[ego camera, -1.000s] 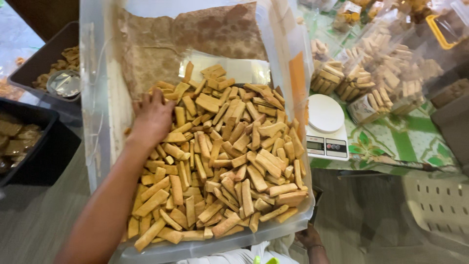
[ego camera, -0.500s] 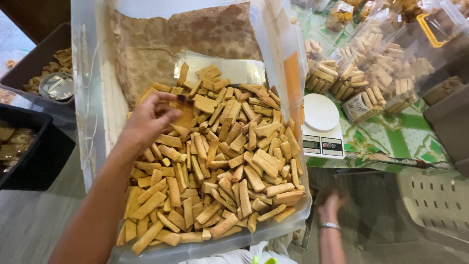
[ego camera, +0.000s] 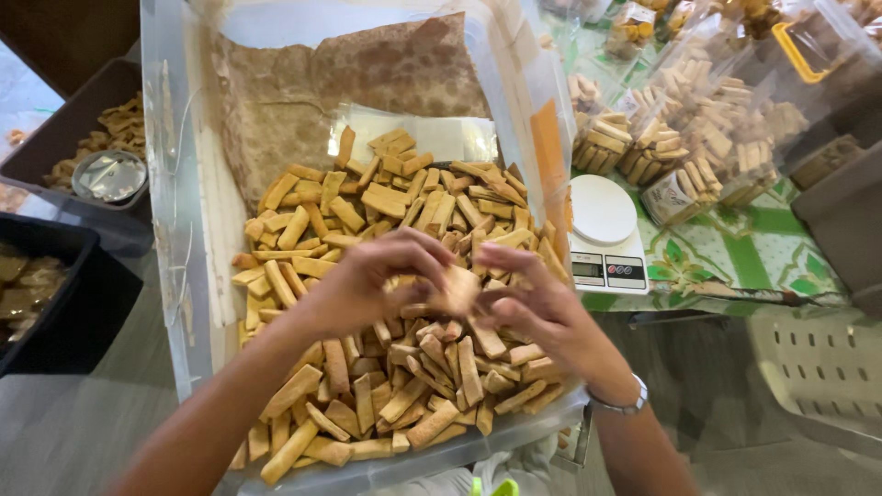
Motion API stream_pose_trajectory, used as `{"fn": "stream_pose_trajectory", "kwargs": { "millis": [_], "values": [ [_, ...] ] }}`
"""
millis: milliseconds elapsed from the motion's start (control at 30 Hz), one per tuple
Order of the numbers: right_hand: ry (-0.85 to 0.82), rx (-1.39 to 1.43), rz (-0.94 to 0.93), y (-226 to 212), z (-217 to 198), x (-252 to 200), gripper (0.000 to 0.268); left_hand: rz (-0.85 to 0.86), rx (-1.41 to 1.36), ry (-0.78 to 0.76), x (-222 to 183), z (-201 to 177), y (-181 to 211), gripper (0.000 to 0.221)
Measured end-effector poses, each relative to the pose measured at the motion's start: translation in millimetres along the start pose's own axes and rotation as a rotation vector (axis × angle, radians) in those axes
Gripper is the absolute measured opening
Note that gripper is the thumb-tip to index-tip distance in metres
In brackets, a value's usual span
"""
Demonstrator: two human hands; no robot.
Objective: The person scoops rectangular fried snacks from a large plastic bin into small clear plastic bags. They fill the bags by hand, occasionally adjusting the contents, and place the filled bags onto a digital scale. The process is repetitive, focusing on portioning the snacks into individual units.
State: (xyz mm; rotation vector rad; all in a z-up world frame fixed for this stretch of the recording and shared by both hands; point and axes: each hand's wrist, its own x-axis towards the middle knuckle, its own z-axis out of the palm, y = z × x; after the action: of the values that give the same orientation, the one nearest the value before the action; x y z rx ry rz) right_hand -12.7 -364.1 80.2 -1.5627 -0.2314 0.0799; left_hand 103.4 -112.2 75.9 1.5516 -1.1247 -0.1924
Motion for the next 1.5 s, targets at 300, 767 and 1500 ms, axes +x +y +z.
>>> {"fn": "stream_pose_trajectory", "kwargs": {
  "millis": [300, 767, 1500],
  "values": [
    [0.730, -0.205, -0.192, 28, -93, -76, 0.043, -0.333, 0.450, -0.081, 69, 17, -24, 0.019],
    [0.990, -0.473, 0.539, 339, -201, -190, 0.052, -0.470, 0.086, -0.098, 60, 12, -55, 0.030],
    [0.459, -0.830, -0.384, 6, -7, -26, 0.029, 0.303, 0.439, -0.029, 29, 51, 25, 0.047]
  ]
}}
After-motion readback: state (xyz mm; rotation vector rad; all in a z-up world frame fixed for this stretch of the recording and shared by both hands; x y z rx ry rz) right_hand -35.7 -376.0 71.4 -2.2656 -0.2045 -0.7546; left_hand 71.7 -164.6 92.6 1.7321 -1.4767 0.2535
